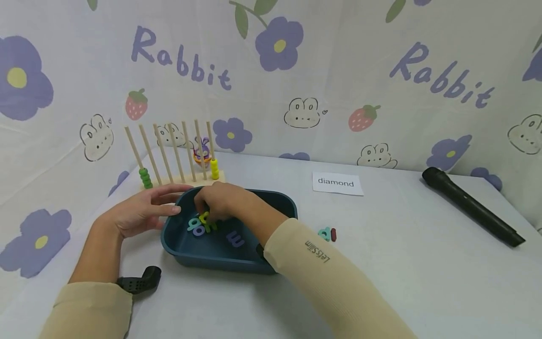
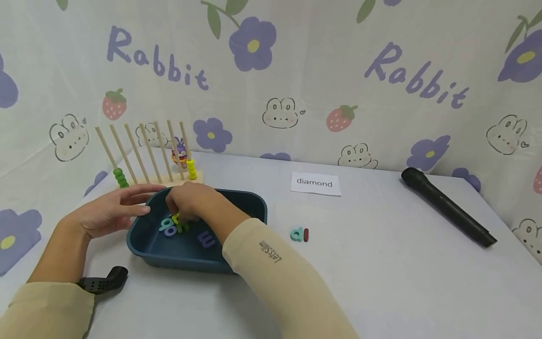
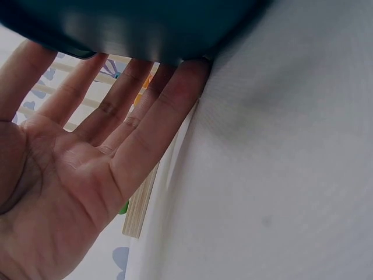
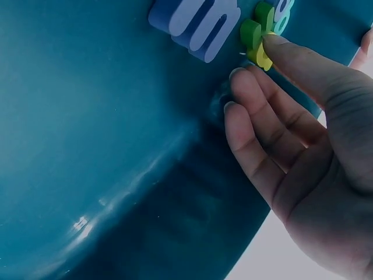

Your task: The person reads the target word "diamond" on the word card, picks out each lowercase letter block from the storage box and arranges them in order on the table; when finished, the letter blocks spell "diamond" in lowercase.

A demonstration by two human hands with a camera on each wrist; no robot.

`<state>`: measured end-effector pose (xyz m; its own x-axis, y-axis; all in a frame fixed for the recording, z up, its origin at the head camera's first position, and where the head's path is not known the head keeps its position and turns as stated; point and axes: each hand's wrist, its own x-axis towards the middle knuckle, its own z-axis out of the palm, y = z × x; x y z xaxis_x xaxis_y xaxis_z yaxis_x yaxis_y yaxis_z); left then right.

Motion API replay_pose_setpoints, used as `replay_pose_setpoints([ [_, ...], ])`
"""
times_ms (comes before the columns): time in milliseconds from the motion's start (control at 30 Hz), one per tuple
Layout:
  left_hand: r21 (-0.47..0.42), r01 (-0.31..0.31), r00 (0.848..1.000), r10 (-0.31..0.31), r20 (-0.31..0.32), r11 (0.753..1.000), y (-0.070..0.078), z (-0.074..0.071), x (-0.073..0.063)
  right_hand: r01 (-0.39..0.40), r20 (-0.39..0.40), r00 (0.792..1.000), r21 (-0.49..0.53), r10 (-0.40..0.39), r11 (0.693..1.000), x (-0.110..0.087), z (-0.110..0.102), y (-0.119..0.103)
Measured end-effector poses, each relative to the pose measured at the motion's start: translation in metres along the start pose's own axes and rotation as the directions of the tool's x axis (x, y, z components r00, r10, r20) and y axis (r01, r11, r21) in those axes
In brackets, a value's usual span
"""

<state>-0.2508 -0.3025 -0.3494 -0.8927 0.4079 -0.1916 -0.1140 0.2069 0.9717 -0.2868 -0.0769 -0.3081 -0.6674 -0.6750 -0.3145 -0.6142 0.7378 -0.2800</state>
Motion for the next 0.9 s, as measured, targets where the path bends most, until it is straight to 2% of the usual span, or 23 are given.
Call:
replay_pose_setpoints([
  [300,0.007,-0.007,1.0,0.007,0.001,1.0,0.0,0.001,0.0,0.032,0.012,0.999,0.035,-0.033,0.999,-0.001,0.002,0.002],
  [567,0.016,-0.013,1.0,0.013,-0.001,1.0,0.0,0.001,0.0,0.042,0.043,0.998,0.169,-0.05,0.985,-0.002,0.0,0.01],
  [733,0.027,-0.018,1.0,0.018,-0.001,0.999,0.002,0.0,0.001,0.054,0.076,0.994,0.288,-0.079,0.956,-0.004,-0.003,0.016],
  [900,0.042,-0.009,1.0,0.009,0.007,0.999,0.001,0.001,0.0,0.04,0.143,0.983,0.448,-0.116,0.893,-0.008,-0.008,0.023],
])
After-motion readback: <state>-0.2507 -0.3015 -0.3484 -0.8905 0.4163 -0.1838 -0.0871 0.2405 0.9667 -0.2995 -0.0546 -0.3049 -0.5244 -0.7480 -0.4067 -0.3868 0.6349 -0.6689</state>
